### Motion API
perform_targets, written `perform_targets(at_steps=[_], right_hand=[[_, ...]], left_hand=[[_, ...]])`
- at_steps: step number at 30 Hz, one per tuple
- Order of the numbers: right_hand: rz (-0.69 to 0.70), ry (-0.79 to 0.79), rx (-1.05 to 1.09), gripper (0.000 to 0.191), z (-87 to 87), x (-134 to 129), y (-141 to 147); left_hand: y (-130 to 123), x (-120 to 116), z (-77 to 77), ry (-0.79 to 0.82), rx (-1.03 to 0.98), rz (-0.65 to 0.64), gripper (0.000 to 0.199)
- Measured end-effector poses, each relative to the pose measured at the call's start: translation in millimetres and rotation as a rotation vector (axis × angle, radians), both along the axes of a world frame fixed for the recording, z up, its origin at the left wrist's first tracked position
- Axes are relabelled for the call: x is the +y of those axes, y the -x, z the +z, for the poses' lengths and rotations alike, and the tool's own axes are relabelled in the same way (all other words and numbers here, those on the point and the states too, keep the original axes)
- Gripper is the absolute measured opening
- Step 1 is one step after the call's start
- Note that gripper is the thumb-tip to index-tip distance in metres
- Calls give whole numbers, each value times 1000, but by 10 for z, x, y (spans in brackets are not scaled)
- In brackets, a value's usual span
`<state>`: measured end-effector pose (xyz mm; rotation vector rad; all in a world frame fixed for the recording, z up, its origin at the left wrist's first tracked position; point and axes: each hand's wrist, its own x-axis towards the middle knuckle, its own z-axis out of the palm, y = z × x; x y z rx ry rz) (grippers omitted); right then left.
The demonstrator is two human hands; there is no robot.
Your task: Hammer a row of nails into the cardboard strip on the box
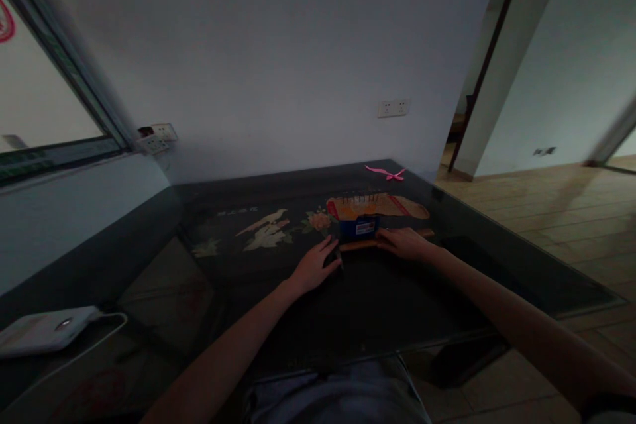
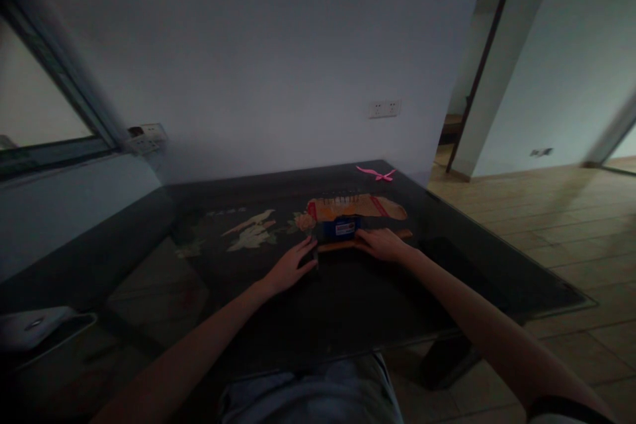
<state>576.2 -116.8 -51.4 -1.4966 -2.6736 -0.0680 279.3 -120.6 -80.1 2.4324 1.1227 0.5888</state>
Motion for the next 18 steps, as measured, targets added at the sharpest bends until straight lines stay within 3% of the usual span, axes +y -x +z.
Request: perform_targets(at_steps=[12, 18], right_hand=[[-16, -51, 160, 27, -207, 69, -115], [-53, -68, 263, 30, -238, 66, -145]], left_hand=[[-137, 19, 17, -56, -5, 22, 56], [-312, 300, -4, -46, -160, 135, 56]])
